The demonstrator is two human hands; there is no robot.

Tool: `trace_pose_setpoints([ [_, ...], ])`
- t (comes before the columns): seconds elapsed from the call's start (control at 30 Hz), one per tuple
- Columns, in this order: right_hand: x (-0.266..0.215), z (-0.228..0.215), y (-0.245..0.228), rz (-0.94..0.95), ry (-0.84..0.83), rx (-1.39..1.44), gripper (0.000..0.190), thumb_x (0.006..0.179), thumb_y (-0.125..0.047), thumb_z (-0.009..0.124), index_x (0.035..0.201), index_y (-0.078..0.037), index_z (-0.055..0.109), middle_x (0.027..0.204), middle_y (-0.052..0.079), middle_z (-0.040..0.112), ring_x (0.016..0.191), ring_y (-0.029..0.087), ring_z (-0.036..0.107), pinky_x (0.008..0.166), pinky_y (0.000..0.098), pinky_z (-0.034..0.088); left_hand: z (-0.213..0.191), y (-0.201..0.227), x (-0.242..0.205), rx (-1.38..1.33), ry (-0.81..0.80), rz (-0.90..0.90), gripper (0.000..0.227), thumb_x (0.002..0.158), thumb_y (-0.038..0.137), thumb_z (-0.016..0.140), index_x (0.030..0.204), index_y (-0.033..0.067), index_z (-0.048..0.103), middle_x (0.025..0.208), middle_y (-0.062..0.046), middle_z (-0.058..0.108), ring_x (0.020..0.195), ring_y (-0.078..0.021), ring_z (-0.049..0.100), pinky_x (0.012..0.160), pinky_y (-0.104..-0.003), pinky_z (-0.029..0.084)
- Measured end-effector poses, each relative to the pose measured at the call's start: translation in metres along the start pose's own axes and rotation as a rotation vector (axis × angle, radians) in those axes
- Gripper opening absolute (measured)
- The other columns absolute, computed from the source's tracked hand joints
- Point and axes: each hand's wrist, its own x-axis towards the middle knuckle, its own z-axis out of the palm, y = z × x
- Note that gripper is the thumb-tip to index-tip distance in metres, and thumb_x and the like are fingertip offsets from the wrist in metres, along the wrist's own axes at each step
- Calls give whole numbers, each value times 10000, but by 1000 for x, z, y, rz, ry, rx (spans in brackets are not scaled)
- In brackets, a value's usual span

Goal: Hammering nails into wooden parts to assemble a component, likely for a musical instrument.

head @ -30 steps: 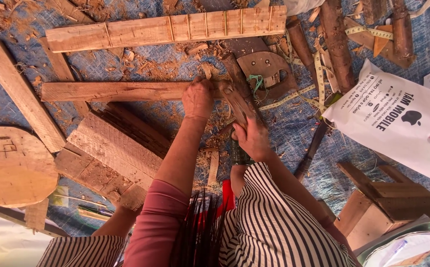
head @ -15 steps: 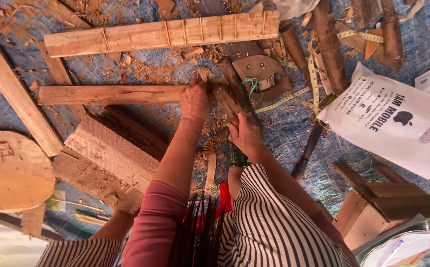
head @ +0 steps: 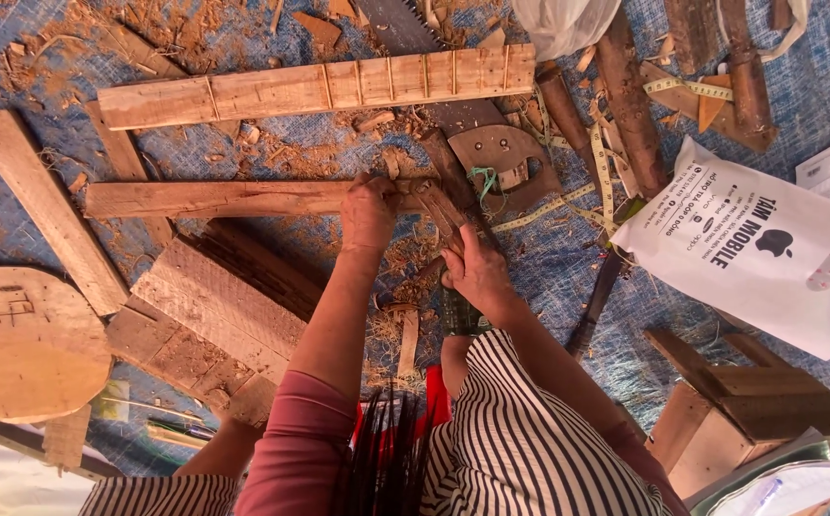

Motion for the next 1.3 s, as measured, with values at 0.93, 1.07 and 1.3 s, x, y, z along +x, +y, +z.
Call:
trace_pose_setpoints([
  [0.93,-24,-4,26,-187,277,277,621,977,-182,696,1517,12,459,873,252,743,743,445,714,500,477,539,14,3,0,76,25,18,117,913,233,684,894,160,774,972,-66,640,822,-296,748,772,-443,645],
  [1.07,-31,-8,14,-179,227,261,633,984,-201,684,1541,-32,437,876,178,768,758,355,749,572,459,612,25,0,-3,163,43,5,166,911,281,679,902,137,761,985,-62,656,809,-309,756,785,-455,623],
  [1.3,-30,-11,-4,-154,163,277,656,1006,-191,651,1563,0,362,968,336,711,871,553,680,630,645,607,13,11,-14,298,160,136,178,931,294,646,903,139,729,1011,-60,685,740,-306,761,757,-441,594],
])
